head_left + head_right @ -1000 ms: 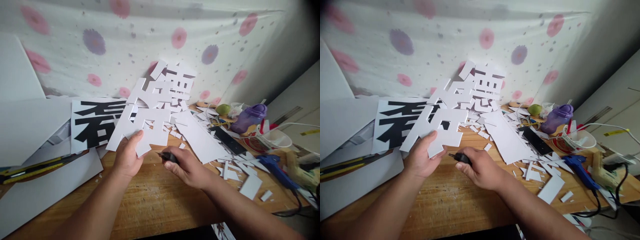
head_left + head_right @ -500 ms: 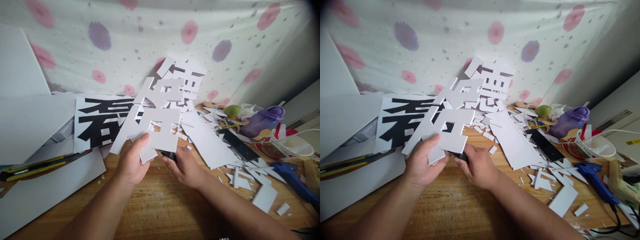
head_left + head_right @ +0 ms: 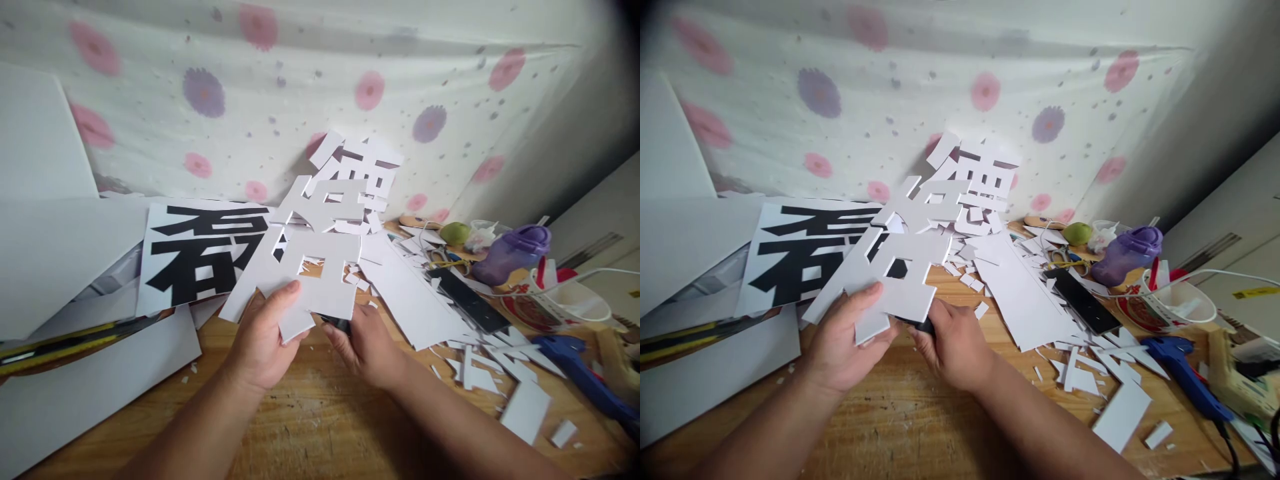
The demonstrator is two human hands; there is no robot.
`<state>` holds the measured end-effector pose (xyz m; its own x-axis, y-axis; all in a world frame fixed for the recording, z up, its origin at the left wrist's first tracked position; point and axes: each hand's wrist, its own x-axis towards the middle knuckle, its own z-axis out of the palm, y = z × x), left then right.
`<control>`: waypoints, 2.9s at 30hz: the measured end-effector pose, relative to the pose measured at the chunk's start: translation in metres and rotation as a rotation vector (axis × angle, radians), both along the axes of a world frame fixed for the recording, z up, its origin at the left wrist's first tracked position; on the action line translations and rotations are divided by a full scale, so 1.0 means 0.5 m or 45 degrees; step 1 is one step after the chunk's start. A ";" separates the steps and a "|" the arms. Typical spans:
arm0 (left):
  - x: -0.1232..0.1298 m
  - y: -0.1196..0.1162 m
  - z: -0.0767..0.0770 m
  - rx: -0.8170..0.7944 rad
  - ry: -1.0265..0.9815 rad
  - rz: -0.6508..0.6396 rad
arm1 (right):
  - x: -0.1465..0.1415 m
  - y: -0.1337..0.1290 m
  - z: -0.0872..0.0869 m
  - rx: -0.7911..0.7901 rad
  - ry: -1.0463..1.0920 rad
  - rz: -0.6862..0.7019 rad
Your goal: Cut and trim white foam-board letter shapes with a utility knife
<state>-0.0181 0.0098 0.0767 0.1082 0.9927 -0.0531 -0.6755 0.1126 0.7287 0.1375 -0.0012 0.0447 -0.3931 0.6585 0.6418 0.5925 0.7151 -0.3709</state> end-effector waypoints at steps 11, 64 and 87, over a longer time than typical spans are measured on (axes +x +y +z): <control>0.012 -0.011 -0.004 -0.085 -0.016 -0.048 | 0.001 -0.001 -0.009 -0.111 0.001 0.055; 0.040 -0.048 -0.002 0.186 -0.030 0.062 | -0.001 -0.002 -0.030 0.162 0.070 0.055; 0.042 -0.048 -0.007 0.154 -0.076 0.095 | 0.002 0.008 -0.039 0.243 0.018 -0.099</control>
<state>0.0028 -0.0140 0.0731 0.0334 0.9968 0.0720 -0.7214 -0.0258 0.6921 0.1387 0.0026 0.0254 -0.3360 0.5527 0.7627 0.6447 0.7253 -0.2416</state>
